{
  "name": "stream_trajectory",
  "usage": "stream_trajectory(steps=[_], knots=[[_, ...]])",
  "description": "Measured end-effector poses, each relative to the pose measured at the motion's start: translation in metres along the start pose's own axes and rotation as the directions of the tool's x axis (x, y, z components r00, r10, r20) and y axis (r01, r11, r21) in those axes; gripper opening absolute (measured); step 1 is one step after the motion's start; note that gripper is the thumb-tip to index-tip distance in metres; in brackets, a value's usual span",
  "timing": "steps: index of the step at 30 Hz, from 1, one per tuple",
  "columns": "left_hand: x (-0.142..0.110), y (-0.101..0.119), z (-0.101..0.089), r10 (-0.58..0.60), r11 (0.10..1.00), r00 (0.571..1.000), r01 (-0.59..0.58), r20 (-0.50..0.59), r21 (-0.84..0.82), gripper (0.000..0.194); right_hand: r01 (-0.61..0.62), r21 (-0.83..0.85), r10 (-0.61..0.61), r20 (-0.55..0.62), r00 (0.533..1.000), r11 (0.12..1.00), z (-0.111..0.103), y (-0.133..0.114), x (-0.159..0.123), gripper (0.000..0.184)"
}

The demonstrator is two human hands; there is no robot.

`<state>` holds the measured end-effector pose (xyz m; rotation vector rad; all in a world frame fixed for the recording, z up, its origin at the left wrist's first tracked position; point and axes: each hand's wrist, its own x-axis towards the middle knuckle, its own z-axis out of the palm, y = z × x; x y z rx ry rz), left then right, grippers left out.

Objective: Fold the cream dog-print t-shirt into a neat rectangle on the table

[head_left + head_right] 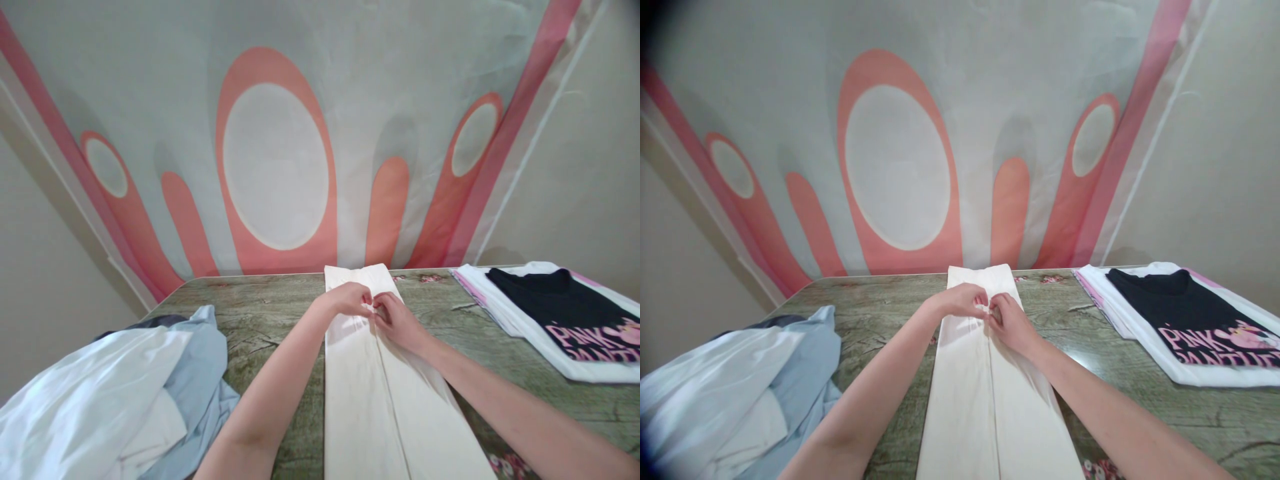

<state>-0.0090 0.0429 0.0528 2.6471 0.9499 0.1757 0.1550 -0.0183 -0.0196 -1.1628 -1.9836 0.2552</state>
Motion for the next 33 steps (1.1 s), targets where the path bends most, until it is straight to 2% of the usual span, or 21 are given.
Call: stream_trajectory(steps=[4, 10, 15, 19, 23, 29, 33], knots=[[-0.001, 0.002, 0.007, 0.028, 0.993, 1.000, -0.027, -0.008, 0.119, 0.021, 0.005, 0.009, -0.005, 0.006, 1.000, 1.000, 0.001, 0.002, 0.000, 0.016], [0.000, 0.002, 0.005, -0.027, 0.998, 0.996, 0.032, -0.088, 0.052, 0.018, -0.001, 0.024, 0.001, 0.006, 1.000, 1.000, -0.001, 0.001, 0.000, 0.016], [0.001, 0.003, 0.003, -0.011, 0.999, 0.991, 0.017, -0.133, 0.047, 0.024, -0.014, 0.027, 0.014, 0.005, 1.000, 1.000, -0.002, -0.001, 0.000, 0.018], [-0.003, 0.010, -0.002, -0.077, 0.994, 0.989, 0.086, -0.129, 0.063, 0.019, -0.022, 0.049, 0.023, -0.007, 1.000, 0.999, -0.002, 0.001, 0.000, 0.016], [-0.008, 0.024, -0.009, -0.140, 0.979, 0.972, 0.164, -0.190, 0.117, 0.017, -0.083, 0.116, 0.088, -0.038, 0.995, 0.990, -0.001, 0.008, 0.002, 0.011], [-0.007, 0.042, -0.006, -0.160, 0.967, 0.983, 0.174, -0.088, 0.187, 0.007, -0.186, 0.175, 0.196, -0.043, 0.980, 0.967, -0.001, 0.018, 0.007, 0.016], [-0.004, 0.044, 0.006, -0.231, 0.939, 0.970, 0.244, -0.079, 0.241, 0.008, -0.267, 0.173, 0.280, -0.056, 0.958, 0.948, 0.000, 0.022, 0.008, 0.019]])
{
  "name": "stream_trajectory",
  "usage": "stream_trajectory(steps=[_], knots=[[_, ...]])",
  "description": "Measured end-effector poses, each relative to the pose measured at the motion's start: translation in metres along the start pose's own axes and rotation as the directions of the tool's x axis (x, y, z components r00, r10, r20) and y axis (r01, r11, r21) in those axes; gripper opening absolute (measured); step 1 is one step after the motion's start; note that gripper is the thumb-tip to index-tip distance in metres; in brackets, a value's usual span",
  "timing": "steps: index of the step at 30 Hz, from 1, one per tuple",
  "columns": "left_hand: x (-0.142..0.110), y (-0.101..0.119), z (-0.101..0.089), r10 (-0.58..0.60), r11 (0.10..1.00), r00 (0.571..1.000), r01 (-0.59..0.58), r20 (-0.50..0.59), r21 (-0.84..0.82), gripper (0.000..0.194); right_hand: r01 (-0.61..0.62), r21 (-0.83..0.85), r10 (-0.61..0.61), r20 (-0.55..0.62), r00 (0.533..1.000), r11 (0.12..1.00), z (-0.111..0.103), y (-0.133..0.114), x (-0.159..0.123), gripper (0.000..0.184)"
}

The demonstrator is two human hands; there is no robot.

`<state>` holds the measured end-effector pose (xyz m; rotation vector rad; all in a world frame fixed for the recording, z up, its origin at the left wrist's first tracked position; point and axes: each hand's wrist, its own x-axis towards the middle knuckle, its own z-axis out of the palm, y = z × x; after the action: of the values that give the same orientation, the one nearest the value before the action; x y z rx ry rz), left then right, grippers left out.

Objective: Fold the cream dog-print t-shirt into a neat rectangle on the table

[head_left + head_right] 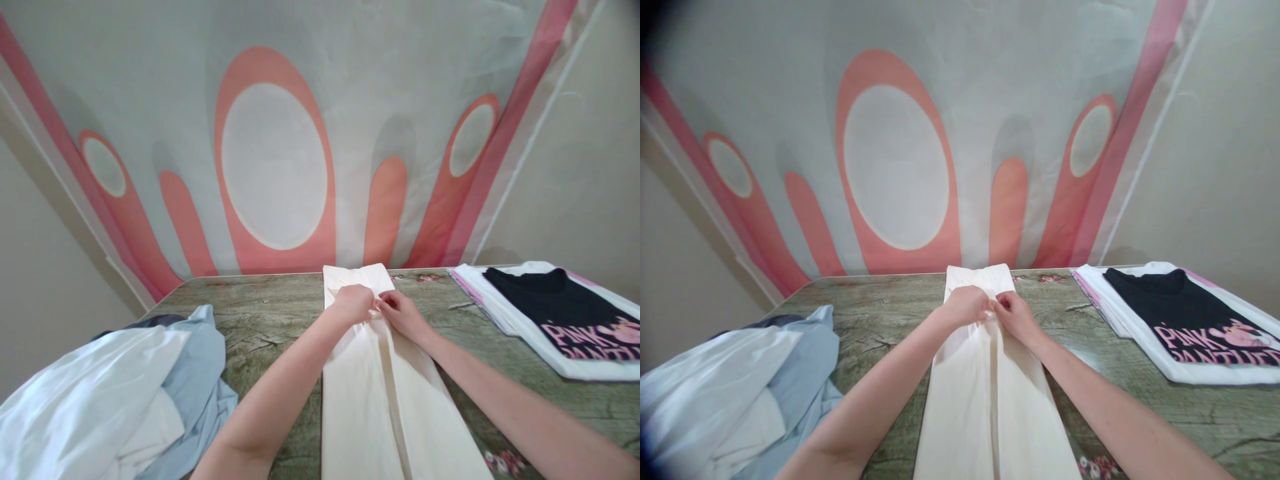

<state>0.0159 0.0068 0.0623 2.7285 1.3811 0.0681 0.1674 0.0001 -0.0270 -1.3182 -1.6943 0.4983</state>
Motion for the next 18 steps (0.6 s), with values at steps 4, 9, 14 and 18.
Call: stream_trajectory(steps=[4, 9, 14, 18], knots=[[0.002, 0.001, 0.010, 0.010, 1.000, 0.999, -0.009, -0.030, 0.008, 0.010, -0.017, -0.001, 0.017, -0.009, 1.000, 1.000, 0.000, 0.001, 0.000, 0.019], [0.001, 0.001, 0.014, 0.044, 0.999, 0.999, -0.044, -0.012, 0.022, 0.020, -0.011, -0.018, 0.011, -0.003, 1.000, 1.000, -0.002, -0.002, 0.000, 0.020], [-0.003, 0.003, 0.010, 0.039, 0.999, 0.999, -0.039, -0.007, 0.012, 0.028, 0.012, -0.042, -0.012, 0.002, 1.000, 0.999, -0.003, -0.004, -0.001, 0.021], [-0.002, 0.003, 0.009, -0.024, 1.000, 0.999, 0.024, 0.024, -0.007, 0.021, 0.018, -0.042, -0.018, 0.008, 1.000, 0.999, -0.004, -0.007, -0.001, 0.022]])
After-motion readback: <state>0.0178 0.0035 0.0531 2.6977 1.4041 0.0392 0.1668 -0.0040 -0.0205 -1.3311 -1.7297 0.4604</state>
